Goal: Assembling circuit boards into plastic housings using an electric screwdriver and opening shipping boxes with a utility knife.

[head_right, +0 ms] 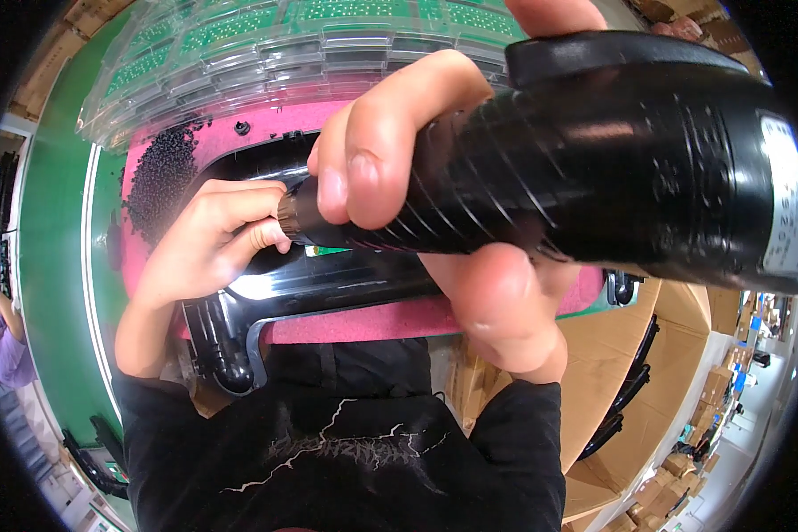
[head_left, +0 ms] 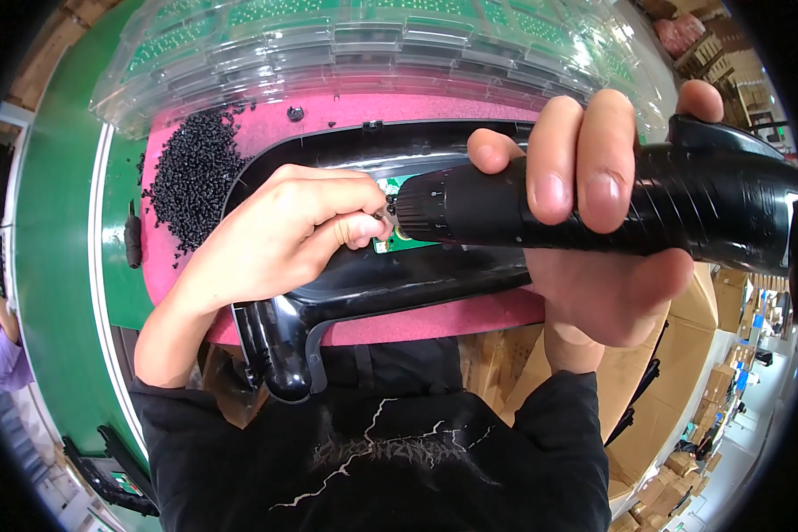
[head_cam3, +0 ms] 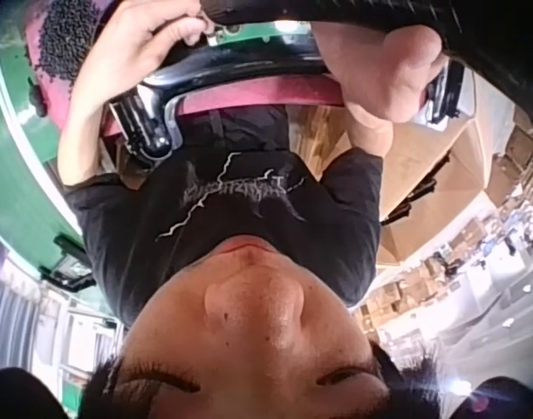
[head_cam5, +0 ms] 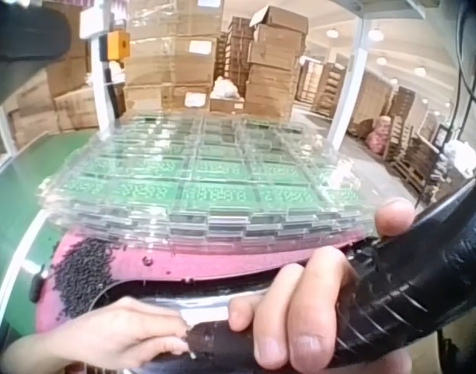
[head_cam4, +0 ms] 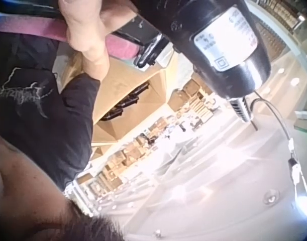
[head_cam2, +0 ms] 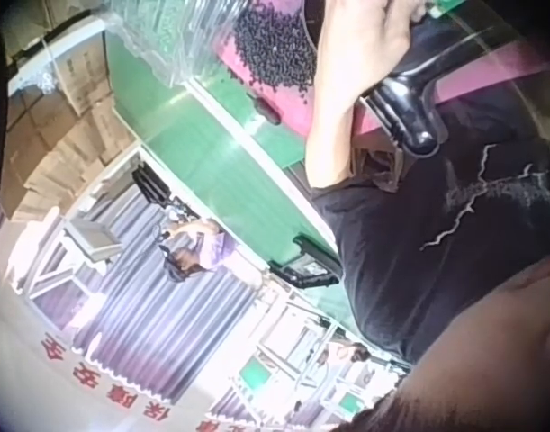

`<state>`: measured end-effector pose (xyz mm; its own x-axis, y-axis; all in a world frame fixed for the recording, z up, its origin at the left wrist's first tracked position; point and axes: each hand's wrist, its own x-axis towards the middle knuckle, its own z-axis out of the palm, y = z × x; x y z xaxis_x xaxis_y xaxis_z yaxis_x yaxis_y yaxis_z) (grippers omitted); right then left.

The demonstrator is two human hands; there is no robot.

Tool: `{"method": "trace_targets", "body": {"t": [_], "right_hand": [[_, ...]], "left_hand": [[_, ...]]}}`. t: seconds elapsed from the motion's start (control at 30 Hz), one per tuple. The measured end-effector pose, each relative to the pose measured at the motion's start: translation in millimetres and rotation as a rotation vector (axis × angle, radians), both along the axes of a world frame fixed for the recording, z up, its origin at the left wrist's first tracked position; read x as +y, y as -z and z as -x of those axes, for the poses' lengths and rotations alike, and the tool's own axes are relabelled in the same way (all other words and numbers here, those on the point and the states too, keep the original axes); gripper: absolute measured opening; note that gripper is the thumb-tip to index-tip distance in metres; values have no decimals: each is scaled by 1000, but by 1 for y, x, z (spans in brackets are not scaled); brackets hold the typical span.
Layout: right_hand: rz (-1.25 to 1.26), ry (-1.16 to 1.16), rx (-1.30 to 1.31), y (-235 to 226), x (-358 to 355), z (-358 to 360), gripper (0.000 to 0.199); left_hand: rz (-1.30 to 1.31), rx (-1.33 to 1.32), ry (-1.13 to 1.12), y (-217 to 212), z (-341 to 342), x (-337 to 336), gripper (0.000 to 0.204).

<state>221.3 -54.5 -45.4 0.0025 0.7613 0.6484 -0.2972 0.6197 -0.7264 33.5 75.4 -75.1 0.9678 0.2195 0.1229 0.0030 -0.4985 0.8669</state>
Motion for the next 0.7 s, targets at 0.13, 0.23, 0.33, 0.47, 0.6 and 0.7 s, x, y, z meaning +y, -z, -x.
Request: {"method": "trace_targets", "body": {"t": [0.13, 0.23, 0.33, 0.47, 0.6, 0.7], "right_hand": [[-48, 3, -11, -4, -4, -2, 70], [57, 67, 73, -10, -9, 11, 70], [41, 72, 72, -10, -9, 12, 69], [21, 74, 72, -10, -9, 13, 69], [57, 94, 32, -9, -12, 8, 68], [-23, -56, -56, -5, -6, -4, 68]], "left_hand": [[11, -28, -12, -3, -2, -1, 7], [9, -56, -25, -1, 0, -1, 7], [4, -49, -40, -3, 1, -2, 7], [26, -30, -46, -4, 3, -2, 7], [-19, -37, -10, -4, 2, -1, 6], [74, 7, 33, -1, 3, -1, 8]]}}
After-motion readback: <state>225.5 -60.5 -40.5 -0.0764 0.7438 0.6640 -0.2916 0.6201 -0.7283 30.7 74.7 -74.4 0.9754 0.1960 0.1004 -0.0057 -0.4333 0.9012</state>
